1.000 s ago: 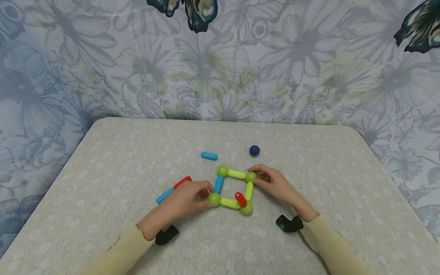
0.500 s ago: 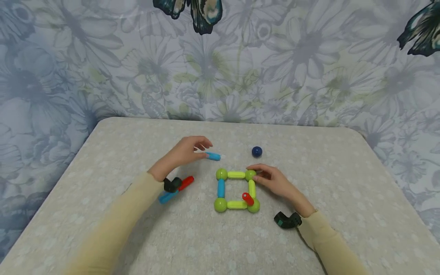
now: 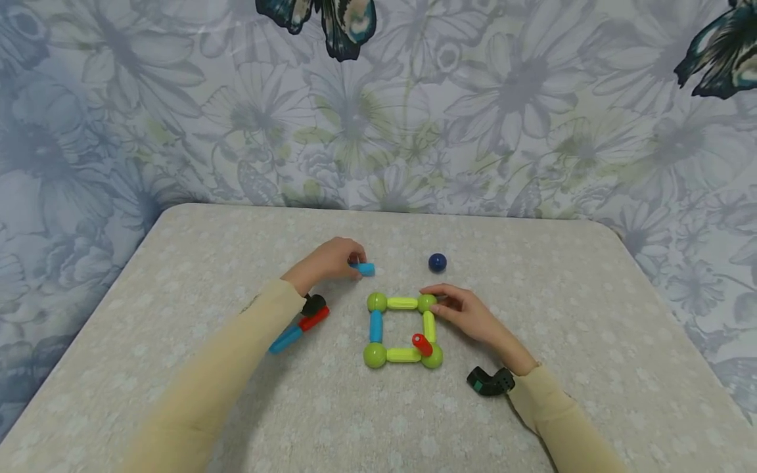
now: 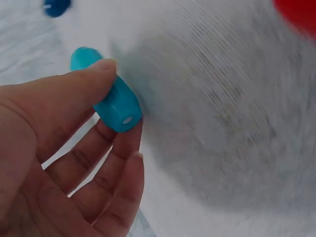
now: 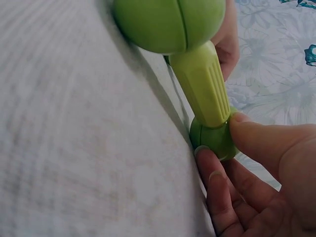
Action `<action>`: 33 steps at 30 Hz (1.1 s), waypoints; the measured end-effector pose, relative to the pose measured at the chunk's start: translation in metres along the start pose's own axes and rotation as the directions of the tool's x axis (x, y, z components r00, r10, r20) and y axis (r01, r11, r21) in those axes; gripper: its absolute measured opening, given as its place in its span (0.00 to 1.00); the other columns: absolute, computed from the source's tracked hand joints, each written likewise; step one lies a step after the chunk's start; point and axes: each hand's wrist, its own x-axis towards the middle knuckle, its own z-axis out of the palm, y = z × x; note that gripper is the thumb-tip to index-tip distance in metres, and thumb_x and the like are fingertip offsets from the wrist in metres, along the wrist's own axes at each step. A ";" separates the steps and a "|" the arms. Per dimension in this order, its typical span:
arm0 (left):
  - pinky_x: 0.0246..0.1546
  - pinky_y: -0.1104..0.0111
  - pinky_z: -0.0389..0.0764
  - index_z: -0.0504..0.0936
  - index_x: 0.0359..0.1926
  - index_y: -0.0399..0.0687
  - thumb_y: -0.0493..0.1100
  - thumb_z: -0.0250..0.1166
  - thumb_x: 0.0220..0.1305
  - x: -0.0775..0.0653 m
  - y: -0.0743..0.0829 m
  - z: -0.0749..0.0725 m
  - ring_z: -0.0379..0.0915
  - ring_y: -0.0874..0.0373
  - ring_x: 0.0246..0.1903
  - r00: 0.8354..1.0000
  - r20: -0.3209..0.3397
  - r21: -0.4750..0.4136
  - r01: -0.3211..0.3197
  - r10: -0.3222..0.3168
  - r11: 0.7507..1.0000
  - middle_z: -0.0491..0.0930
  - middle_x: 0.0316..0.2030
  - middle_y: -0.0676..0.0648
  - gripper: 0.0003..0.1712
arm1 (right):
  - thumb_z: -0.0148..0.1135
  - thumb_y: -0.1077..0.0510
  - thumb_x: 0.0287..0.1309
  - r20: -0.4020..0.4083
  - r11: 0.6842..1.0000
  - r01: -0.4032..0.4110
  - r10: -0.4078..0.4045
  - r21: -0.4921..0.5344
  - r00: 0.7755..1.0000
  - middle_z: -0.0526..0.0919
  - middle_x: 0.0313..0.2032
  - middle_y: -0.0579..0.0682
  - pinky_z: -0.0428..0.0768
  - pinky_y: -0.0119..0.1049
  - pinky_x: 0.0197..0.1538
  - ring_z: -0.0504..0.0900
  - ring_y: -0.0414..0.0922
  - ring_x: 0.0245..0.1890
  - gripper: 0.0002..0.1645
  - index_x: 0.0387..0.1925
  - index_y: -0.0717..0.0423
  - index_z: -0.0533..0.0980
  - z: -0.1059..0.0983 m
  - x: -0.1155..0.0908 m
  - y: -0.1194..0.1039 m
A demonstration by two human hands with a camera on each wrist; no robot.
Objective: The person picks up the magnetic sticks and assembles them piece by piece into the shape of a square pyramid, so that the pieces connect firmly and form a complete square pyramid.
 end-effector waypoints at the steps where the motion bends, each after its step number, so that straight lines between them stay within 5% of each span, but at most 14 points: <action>1: 0.41 0.62 0.75 0.82 0.40 0.42 0.36 0.69 0.56 -0.004 0.001 -0.001 0.74 0.51 0.39 1.000 -0.019 -0.035 -0.013 0.012 0.999 0.79 0.36 0.45 0.09 | 0.55 0.69 0.63 0.001 1.000 -0.003 0.003 0.003 1.000 0.76 0.51 0.60 0.74 0.33 0.41 0.76 0.53 0.37 0.19 0.55 0.69 0.72 0.000 0.000 0.000; 6: 0.43 0.63 0.76 0.80 0.44 0.39 0.36 0.67 0.58 -0.032 0.008 0.001 0.76 0.51 0.41 0.989 -0.114 -0.294 -0.120 0.089 0.948 0.80 0.39 0.45 0.12 | 0.55 0.67 0.63 -0.003 1.000 0.006 -0.007 -0.015 1.000 0.76 0.51 0.57 0.74 0.33 0.41 0.76 0.49 0.37 0.19 0.55 0.66 0.73 -0.002 0.003 0.011; 16: 0.43 0.64 0.77 0.77 0.47 0.32 0.33 0.65 0.59 -0.090 0.029 0.040 0.76 0.51 0.42 0.978 -0.082 -0.662 -0.197 0.192 0.723 0.79 0.40 0.43 0.15 | 0.55 0.69 0.63 -0.013 0.999 -0.030 0.030 -0.016 0.999 0.76 0.51 0.59 0.74 0.33 0.40 0.75 0.54 0.37 0.19 0.55 0.68 0.72 -0.001 0.005 0.012; 19: 0.44 0.64 0.77 0.78 0.46 0.34 0.33 0.67 0.57 -0.099 0.032 0.052 0.76 0.51 0.42 0.977 -0.063 -0.709 -0.186 0.201 0.680 0.79 0.39 0.44 0.15 | 0.56 0.67 0.63 -0.013 0.999 -0.029 0.029 -0.019 0.999 0.77 0.51 0.56 0.74 0.33 0.40 0.76 0.49 0.37 0.19 0.56 0.65 0.73 -0.001 0.005 0.011; 25: 0.44 0.63 0.76 0.78 0.45 0.38 0.33 0.67 0.58 -0.104 0.032 0.063 0.75 0.52 0.42 0.972 -0.089 -0.708 -0.217 0.219 0.672 0.79 0.38 0.46 0.13 | 0.57 0.64 0.63 -0.018 1.000 -0.016 0.016 -0.004 1.000 0.77 0.51 0.54 0.74 0.34 0.40 0.76 0.49 0.37 0.19 0.56 0.62 0.74 -0.002 0.004 0.012; 28: 0.44 0.62 0.76 0.78 0.47 0.39 0.35 0.67 0.58 -0.103 0.028 0.061 0.75 0.52 0.43 0.964 -0.096 -0.676 -0.245 0.247 0.695 0.79 0.40 0.47 0.15 | 0.57 0.64 0.63 -0.018 1.000 -0.007 0.006 -0.020 1.000 0.76 0.53 0.56 0.75 0.35 0.42 0.77 0.49 0.38 0.21 0.58 0.63 0.72 -0.002 0.002 0.012; 33: 0.46 0.60 0.75 0.75 0.55 0.36 0.35 0.63 0.62 -0.101 0.012 0.042 0.73 0.49 0.48 0.956 -0.096 -0.619 -0.276 0.277 0.735 0.77 0.48 0.42 0.20 | 0.59 0.63 0.62 -0.068 0.982 -0.013 0.000 -0.190 0.998 0.75 0.52 0.58 0.77 0.40 0.43 0.79 0.47 0.39 0.26 0.61 0.60 0.68 -0.005 -0.014 0.000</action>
